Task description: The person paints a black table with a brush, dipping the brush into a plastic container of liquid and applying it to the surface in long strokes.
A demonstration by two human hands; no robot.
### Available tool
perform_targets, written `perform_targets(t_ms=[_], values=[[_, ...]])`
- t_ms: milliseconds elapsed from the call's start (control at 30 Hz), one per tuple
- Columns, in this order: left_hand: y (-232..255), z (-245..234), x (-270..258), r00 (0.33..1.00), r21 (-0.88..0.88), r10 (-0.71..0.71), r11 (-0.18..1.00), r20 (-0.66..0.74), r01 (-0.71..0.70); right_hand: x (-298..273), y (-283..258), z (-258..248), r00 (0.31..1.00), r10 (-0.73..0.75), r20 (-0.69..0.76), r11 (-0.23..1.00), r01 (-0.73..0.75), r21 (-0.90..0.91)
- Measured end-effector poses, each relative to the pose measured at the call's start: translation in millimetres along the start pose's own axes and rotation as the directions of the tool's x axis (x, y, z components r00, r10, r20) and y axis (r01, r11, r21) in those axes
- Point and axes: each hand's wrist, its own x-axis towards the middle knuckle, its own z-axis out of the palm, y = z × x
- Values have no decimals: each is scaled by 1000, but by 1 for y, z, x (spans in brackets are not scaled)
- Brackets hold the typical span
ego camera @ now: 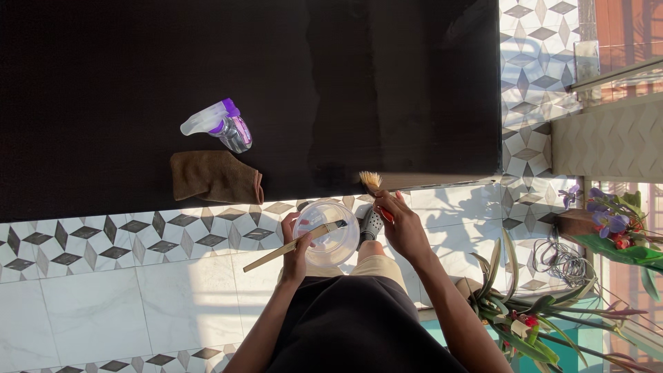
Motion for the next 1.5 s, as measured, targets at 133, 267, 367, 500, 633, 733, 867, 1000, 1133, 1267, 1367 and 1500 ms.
perform_targets(t_ms=[133, 267, 367, 500, 633, 733, 867, 1000, 1133, 1267, 1367, 1500], values=[[-1, 5, 4, 999, -20, -20, 1000, 27, 21, 2, 14, -14, 987, 151, -52, 988, -152, -14], [2, 15, 11, 998, -51, -14, 999, 57, 17, 35, 32, -16, 978, 79, -194, 992, -97, -85], [5, 23, 13, 998, -53, -23, 998, 65, 26, 42, 25, -8, 988, 10, -156, 998, -19, -56], [15, 29, 20, 997, -54, -23, 998, 78, 27, 33, 15, -12, 996, 86, -1, 995, -86, 41], [24, 34, 28, 998, -49, -26, 998, 65, 30, 43, 28, -32, 993, 3, -122, 999, -9, -51], [25, 38, 31, 999, -55, -4, 998, 38, 7, 68, 43, -40, 963, 189, -192, 982, -190, 12], [27, 44, 42, 1000, -56, 3, 998, -5, -4, 98, 42, -36, 986, 65, -156, 997, -70, -30], [30, 49, 46, 999, -56, 11, 998, -44, -13, 91, 33, -33, 995, -61, 78, 996, 65, -53], [32, 55, 51, 996, -52, -15, 999, -86, 10, 83, 46, -51, 990, -130, 56, 987, 135, -91], [31, 59, 49, 996, -92, -17, 996, -82, 9, 92, 61, -63, 996, 63, -66, 994, -69, -85], [30, 63, 47, 995, -77, -26, 997, -99, 19, 104, 60, -58, 992, 22, -122, 997, -31, -68], [30, 70, 46, 991, -80, -60, 995, -118, 51, 109, 46, -41, 994, -108, -32, 994, 109, 21]])
